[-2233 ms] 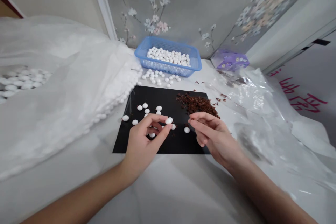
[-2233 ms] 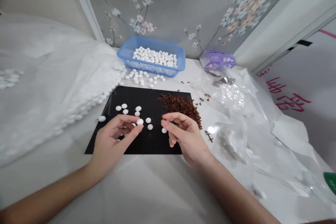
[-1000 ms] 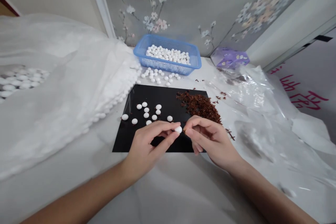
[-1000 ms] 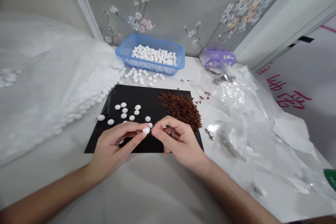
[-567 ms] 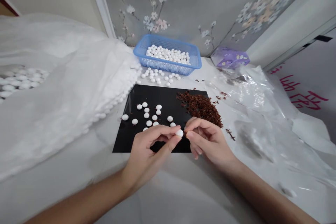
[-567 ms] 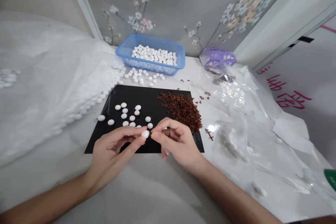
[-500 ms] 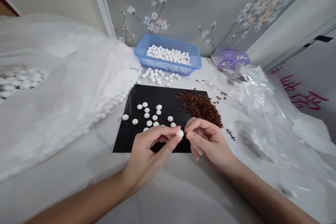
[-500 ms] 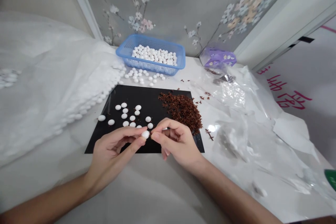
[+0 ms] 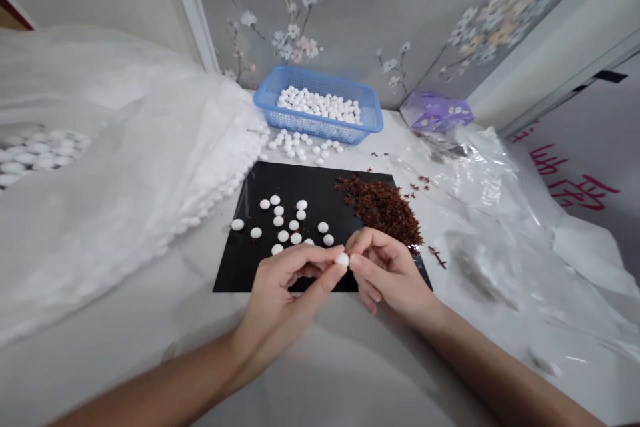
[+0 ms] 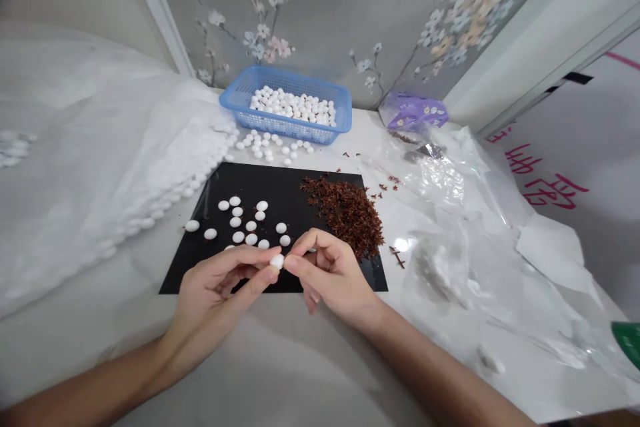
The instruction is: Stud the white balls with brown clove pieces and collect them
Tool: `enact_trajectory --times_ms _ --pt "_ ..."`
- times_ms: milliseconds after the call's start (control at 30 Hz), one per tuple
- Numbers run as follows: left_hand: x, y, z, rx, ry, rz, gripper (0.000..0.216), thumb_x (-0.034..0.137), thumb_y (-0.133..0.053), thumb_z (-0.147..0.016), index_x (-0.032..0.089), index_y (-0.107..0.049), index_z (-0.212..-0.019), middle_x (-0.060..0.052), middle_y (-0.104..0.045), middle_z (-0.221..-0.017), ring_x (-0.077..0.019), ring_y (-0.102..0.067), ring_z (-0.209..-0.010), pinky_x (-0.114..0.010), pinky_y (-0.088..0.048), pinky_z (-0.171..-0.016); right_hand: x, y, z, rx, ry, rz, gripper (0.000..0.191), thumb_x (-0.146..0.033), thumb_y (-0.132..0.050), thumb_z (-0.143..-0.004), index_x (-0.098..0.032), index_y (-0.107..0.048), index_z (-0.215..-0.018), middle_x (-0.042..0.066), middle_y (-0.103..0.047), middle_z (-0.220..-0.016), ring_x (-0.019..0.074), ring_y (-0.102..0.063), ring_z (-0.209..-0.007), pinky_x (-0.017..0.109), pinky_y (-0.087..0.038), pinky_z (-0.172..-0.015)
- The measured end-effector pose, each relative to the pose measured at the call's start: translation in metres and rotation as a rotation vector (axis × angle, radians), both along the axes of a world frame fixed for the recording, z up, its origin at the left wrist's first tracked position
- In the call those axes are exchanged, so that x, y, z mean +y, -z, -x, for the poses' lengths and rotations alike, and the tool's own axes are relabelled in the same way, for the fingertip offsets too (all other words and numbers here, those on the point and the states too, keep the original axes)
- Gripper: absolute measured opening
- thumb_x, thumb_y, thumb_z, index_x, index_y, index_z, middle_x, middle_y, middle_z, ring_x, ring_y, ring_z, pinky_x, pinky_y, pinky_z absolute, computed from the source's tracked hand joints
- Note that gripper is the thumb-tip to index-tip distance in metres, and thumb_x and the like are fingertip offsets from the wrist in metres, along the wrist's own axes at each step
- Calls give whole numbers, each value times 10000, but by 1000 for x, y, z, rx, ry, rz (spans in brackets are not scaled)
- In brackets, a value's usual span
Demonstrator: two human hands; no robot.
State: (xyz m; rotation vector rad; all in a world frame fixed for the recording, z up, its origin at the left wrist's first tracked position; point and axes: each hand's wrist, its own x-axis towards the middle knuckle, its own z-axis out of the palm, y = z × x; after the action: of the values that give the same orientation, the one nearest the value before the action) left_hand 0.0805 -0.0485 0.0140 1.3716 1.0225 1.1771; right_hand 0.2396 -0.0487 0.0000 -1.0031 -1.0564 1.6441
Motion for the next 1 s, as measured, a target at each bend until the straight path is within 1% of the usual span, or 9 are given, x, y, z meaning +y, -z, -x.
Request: enact_trajectory --times_ms 167,267,300,367,433,500,600,800,1000 --pt "4 0 3 62 30 -14 109 164 -653 -742 209 -699 -831 15 -702 -729 -95 -644 -631 -170 -541 -599 -1 1 1 -58 9 -3 246 -371 -642 -779 -193 -481 -726 -108 -391 -453 16 -306 -285 154 -388 -280" --pt "15 -2 9 204 104 -56 108 228 -615 -783 214 -686 -864 -2 -716 -807 -124 -659 -700 -209 -540 -648 0 -3 -1 -231 77 -67 237 -373 -612 -804 -200 -474 -720 -104 -385 -433 36 -334 -290 165 -360 -290" --pt "21 -2 12 273 114 -84 121 252 -597 -799 220 -678 -883 -4 -716 -837 -133 -660 -730 -221 -535 -670 0 -4 -2 -338 113 -127 226 -363 -609 -807 -200 -481 -718 -91 -409 -452 43 -361 -308 170 -352 -302" --pt "34 -3 19 442 75 -177 152 293 -560 -825 228 -658 -922 -10 -707 -891 -151 -652 -795 -249 -518 -723 1 -6 -5 -606 140 -346 169 -315 -604 -814 -196 -522 -725 -38 -505 -557 69 -466 -406 188 -372 -361" --pt "46 -4 27 641 9 -322 173 307 -529 -842 219 -644 -938 -28 -687 -962 -183 -622 -900 -290 -488 -792 1 -6 -8 -875 87 -627 73 -241 -570 -832 -190 -586 -782 27 -586 -732 105 -565 -572 207 -421 -455" --pt "57 -4 35 821 -17 -456 189 300 -500 -854 204 -643 -933 -52 -658 -1038 -216 -572 -1006 -334 -452 -858 1 -4 -10 -1082 -6 -833 116 -193 -515 -855 -182 -628 -882 65 -608 -865 123 -599 -670 214 -440 -506" --pt "68 -3 45 968 -37 -534 225 290 -460 -869 190 -644 -950 -68 -638 -1066 -232 -534 -1056 -375 -417 -913 2 2 -10 -1274 -73 -965 203 -179 -456 -883 -174 -641 -965 56 -617 -888 87 -572 -568 207 -408 -461" --pt "80 1 54 1080 23 -570 283 294 -446 -875 150 -672 -967 -82 -642 -1082 -228 -521 -1063 -395 -396 -946 3 3 -8 -1377 -83 -1008 253 -185 -376 -918 -163 -621 -858 34 -631 -864 59 -534 -485 198 -356 -414" --pt "92 -8 54 1172 109 -576 334 308 -429 -871 170 -653 -1075 -66 -625 -1162 -243 -532 -1081 -420 -388 -944 0 -3 -6 -1238 -75 -1003 177 -140 -368 -907 -157 -539 -870 44 -661 -872 90 -602 -588 192 -406 -477"
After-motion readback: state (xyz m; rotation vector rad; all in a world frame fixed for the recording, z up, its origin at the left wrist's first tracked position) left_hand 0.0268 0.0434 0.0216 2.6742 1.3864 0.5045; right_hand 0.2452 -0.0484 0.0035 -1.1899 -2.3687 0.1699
